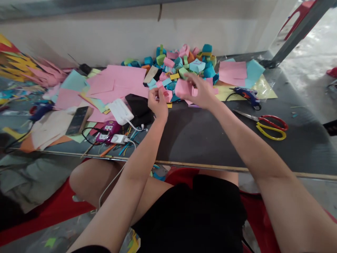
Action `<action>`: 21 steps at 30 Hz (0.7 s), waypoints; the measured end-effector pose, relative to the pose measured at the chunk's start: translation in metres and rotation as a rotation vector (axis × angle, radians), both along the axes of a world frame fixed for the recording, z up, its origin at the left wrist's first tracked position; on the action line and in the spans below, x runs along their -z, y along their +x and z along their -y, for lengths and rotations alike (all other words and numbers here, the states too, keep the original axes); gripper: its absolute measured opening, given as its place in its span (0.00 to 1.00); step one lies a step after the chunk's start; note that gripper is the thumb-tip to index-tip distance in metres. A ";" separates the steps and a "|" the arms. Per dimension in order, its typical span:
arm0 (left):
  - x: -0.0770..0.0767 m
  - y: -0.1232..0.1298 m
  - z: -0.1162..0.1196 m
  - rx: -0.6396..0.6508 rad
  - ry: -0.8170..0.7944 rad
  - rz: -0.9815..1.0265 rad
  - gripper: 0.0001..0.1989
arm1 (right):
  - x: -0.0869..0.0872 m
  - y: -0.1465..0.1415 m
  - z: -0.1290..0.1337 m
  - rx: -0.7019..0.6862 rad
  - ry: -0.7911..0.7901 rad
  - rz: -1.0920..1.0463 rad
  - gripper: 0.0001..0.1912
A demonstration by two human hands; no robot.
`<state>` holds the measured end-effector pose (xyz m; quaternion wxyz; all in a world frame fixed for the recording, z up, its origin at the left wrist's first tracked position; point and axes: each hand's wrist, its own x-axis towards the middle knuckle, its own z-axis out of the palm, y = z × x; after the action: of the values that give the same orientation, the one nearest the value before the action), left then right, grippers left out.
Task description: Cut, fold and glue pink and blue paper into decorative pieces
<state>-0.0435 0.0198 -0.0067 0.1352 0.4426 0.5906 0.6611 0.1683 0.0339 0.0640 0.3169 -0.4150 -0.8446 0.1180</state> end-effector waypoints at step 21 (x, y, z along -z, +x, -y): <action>-0.001 0.039 0.013 1.097 -0.231 0.367 0.16 | 0.046 0.040 0.052 0.088 -0.709 -0.767 0.55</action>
<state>-0.0047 0.0070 -0.0055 0.6047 0.5440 0.3107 0.4918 0.2086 -0.0179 0.0184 0.4483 -0.4587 -0.5579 0.5266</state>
